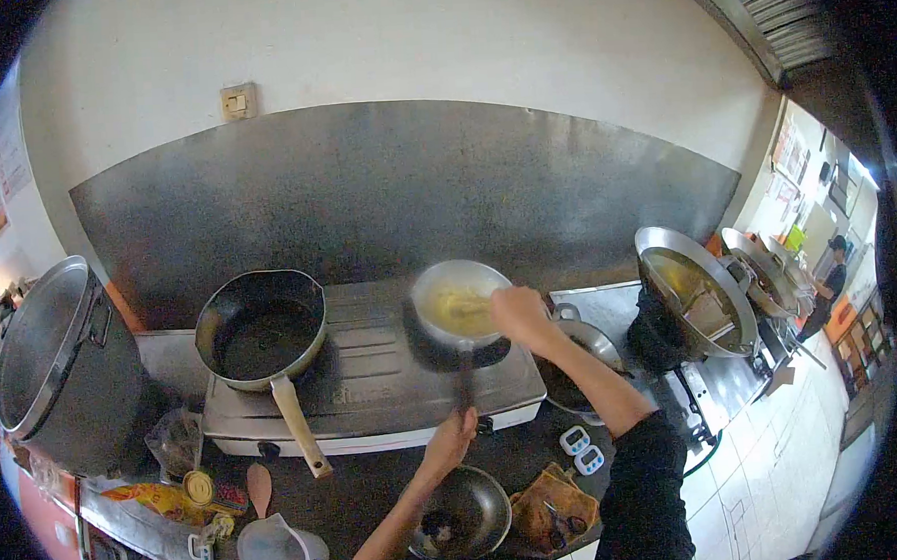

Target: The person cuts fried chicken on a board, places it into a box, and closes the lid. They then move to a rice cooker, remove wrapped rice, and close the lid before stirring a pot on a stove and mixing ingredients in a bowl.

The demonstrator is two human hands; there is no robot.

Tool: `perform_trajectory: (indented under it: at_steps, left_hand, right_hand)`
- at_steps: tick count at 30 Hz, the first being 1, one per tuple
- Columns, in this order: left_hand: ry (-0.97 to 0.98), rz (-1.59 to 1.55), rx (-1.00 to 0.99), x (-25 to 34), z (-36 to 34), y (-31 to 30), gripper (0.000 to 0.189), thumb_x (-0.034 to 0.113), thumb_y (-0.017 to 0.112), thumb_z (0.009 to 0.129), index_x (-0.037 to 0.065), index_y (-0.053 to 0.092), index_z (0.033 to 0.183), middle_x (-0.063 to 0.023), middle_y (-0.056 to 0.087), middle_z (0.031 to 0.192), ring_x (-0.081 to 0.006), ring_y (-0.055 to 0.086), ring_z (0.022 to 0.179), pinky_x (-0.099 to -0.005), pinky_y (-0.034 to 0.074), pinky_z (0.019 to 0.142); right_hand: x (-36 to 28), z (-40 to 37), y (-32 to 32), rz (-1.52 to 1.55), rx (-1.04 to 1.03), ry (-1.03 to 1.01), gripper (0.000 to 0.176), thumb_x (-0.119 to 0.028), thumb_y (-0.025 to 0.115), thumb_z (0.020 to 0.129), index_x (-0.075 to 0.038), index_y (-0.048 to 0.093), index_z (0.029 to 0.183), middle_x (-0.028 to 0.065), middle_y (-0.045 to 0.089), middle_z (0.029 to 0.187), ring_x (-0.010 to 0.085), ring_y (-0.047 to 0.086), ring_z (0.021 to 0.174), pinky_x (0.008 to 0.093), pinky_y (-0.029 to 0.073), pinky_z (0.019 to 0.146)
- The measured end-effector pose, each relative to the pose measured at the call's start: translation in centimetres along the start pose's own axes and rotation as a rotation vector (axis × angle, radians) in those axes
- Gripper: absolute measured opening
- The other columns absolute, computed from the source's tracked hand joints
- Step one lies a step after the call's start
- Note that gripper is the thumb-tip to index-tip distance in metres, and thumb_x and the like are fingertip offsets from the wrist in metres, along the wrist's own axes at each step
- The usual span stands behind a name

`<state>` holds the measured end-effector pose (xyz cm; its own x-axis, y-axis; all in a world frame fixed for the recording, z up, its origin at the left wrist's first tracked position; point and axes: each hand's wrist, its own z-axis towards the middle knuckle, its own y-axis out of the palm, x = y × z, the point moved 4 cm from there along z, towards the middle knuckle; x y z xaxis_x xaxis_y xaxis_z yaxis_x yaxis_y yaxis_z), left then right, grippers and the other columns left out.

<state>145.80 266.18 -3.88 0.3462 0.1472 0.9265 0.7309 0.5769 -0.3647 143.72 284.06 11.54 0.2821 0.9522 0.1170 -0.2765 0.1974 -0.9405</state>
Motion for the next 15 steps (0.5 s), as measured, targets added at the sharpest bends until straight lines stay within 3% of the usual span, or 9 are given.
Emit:
perform_trajectory:
  at_steps: [4, 7, 10, 15]
  left_hand:
    - [-0.057, -0.095, -0.009, -1.1, 0.0, 0.7, 0.047, 0.041, 0.032, 0.09, -0.002, 0.051, 0.081, -0.0221, 0.056, 0.069, -0.0394, 0.055, 0.069, -0.044, 0.041, 0.066]
    - [-0.095, 0.001, -0.013, -2.1, 0.0, 0.9, 0.049, 0.041, 0.033, 0.09, -0.004, 0.051, 0.081, -0.0217, 0.057, 0.07, -0.0392, 0.056, 0.071, -0.0443, 0.041, 0.067]
    - [-0.105, 0.005, 0.006, -2.5, 0.0, 1.1, 0.05, 0.042, 0.034, 0.089, -0.005, 0.05, 0.083, -0.0212, 0.058, 0.072, -0.0395, 0.056, 0.073, -0.0447, 0.042, 0.067]
    - [-0.114, 0.094, -0.114, -0.4, -0.5, 0.1, 0.05, 0.042, 0.035, 0.089, -0.006, 0.05, 0.09, -0.0214, 0.059, 0.074, -0.04, 0.057, 0.076, -0.0464, 0.042, 0.069]
  right_hand:
    - [0.6, 0.5, -0.6, -0.051, -0.135, 0.051, 0.018, -0.016, 0.057, 0.065, 0.0, 0.063, 0.069, 0.0213, 0.061, 0.068, 0.035, 0.062, 0.066, 0.0437, 0.05, 0.061]
    - [2.1, 2.7, -5.0, -0.054, -0.034, 0.134, 0.016, -0.016, 0.057, 0.064, -0.001, 0.063, 0.066, 0.0191, 0.061, 0.065, 0.0335, 0.062, 0.067, 0.0408, 0.05, 0.061]
    - [3.4, 4.7, -7.5, -0.105, -0.259, 0.231, 0.016, -0.017, 0.058, 0.062, -0.002, 0.064, 0.064, 0.0169, 0.062, 0.064, 0.0297, 0.064, 0.068, 0.0363, 0.051, 0.06]
    - [6.4, 4.5, -1.1, 0.163, -0.7, 0.348, 0.015, -0.019, 0.062, 0.058, -0.005, 0.064, 0.062, 0.0082, 0.063, 0.063, 0.0204, 0.061, 0.059, 0.0343, 0.046, 0.053]
